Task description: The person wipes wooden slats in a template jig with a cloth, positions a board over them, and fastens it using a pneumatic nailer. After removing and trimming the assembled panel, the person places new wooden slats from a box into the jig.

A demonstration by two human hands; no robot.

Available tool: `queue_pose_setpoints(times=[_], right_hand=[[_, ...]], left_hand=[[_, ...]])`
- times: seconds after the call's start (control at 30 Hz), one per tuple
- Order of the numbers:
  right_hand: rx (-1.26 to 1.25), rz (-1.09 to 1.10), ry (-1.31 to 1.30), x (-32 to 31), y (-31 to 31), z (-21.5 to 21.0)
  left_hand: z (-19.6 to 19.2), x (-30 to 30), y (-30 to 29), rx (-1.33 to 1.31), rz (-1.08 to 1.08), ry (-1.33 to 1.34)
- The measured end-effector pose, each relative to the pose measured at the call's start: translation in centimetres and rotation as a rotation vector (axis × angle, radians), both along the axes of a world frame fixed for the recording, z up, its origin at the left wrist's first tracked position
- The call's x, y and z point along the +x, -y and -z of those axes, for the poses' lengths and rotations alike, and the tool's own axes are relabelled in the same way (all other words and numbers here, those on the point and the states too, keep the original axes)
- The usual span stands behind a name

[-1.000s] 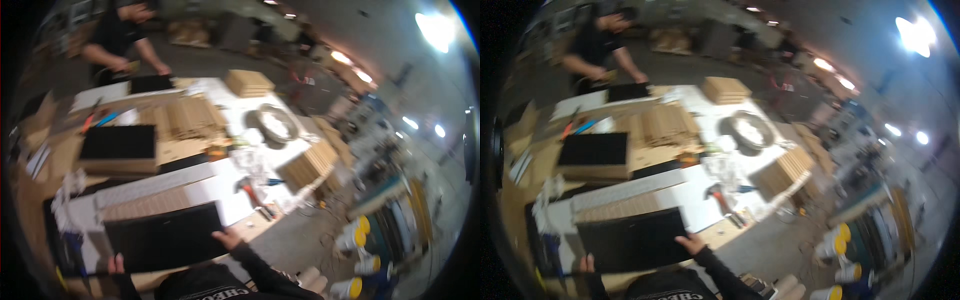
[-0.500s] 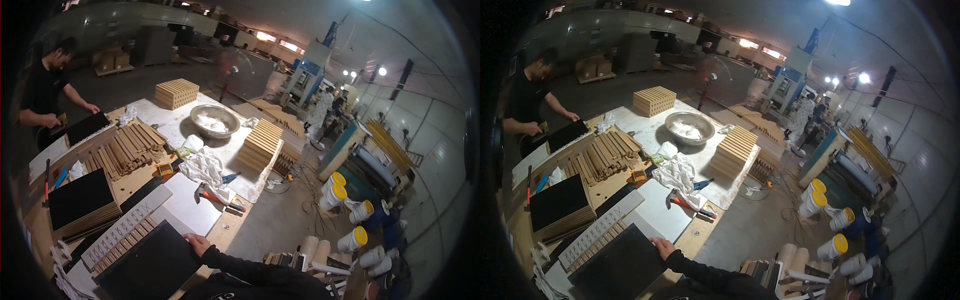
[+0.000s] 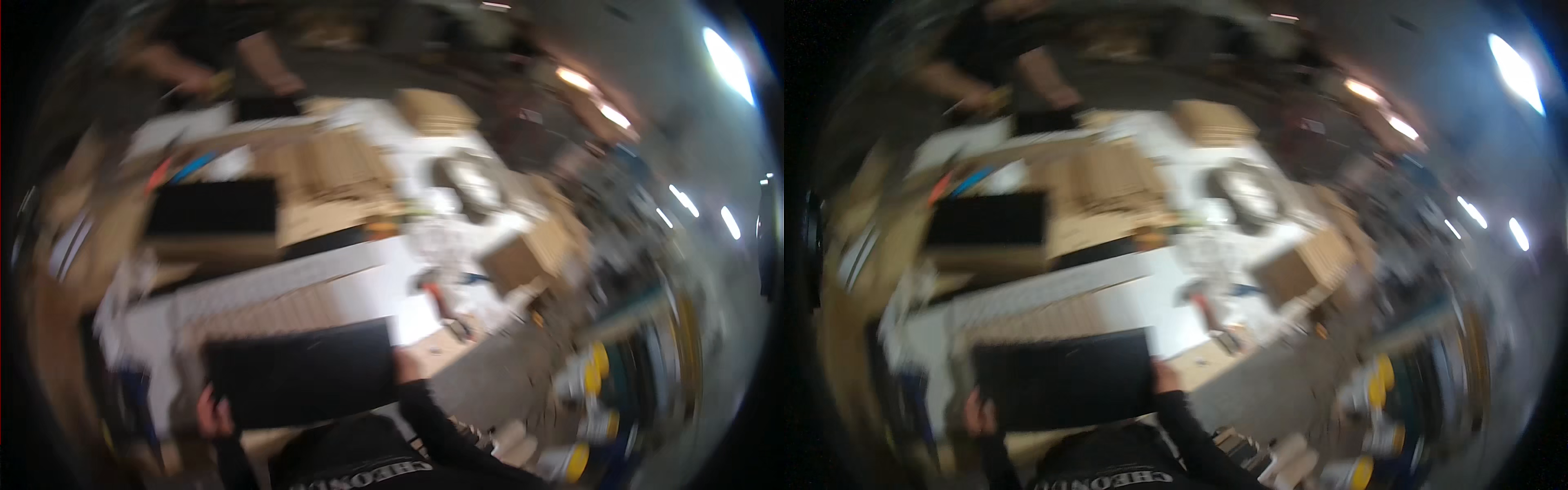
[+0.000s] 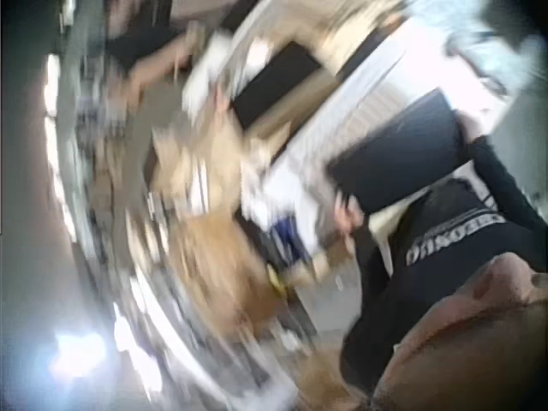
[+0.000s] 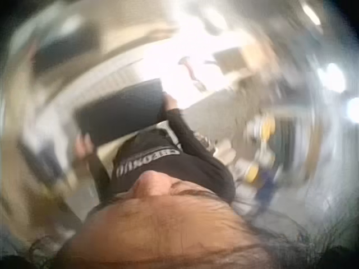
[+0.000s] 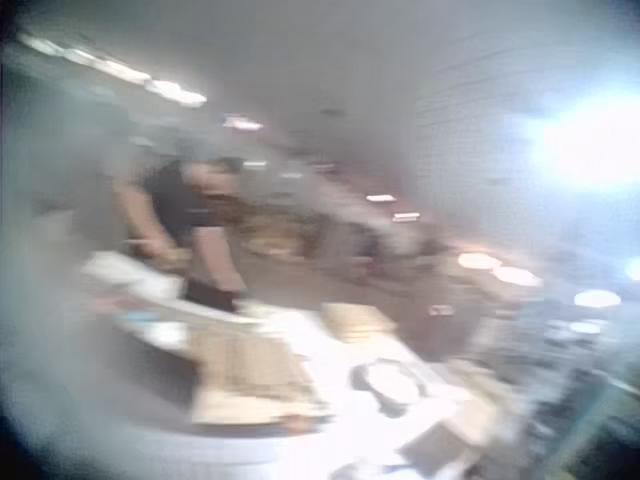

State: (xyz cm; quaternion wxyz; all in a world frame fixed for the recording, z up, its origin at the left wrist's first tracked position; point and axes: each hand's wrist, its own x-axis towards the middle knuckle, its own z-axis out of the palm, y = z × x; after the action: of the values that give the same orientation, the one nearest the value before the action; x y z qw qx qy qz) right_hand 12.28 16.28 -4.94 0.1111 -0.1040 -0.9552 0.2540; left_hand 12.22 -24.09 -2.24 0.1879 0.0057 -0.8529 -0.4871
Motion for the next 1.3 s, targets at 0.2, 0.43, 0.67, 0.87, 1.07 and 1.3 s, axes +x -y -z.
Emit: queue_pose_setpoints(times=[0.2,0.43,0.67,0.87,1.07,1.3], right_hand=[[-1.041,0.204,-0.059,-0.6,1.2,-2.2],[-0.946,0.164,0.068,-5.1,3.5,-3.2],[-0.904,0.009,0.009,-9.5,4.9,-4.0],[-0.89,0.006,0.045,-11.0,5.8,-4.0],[-0.92,0.026,0.068,-11.5,6.9,-5.1],[-0.883,0.032,0.113,-12.1,7.2,-5.2]], left_hand=[[-1.0,3.0,-1.0,0.112,-0.228,0.258],[-3.6,-0.5,-0.7,0.011,-0.34,0.342],[-1.8,-3.2,0.2,-0.254,-0.381,0.335],[-1.1,-4.2,0.6,-0.206,-0.405,0.271],[-1.0,-4.5,0.7,-0.197,-0.412,0.301],[-1.2,-4.8,0.8,-0.168,-0.423,0.296]])
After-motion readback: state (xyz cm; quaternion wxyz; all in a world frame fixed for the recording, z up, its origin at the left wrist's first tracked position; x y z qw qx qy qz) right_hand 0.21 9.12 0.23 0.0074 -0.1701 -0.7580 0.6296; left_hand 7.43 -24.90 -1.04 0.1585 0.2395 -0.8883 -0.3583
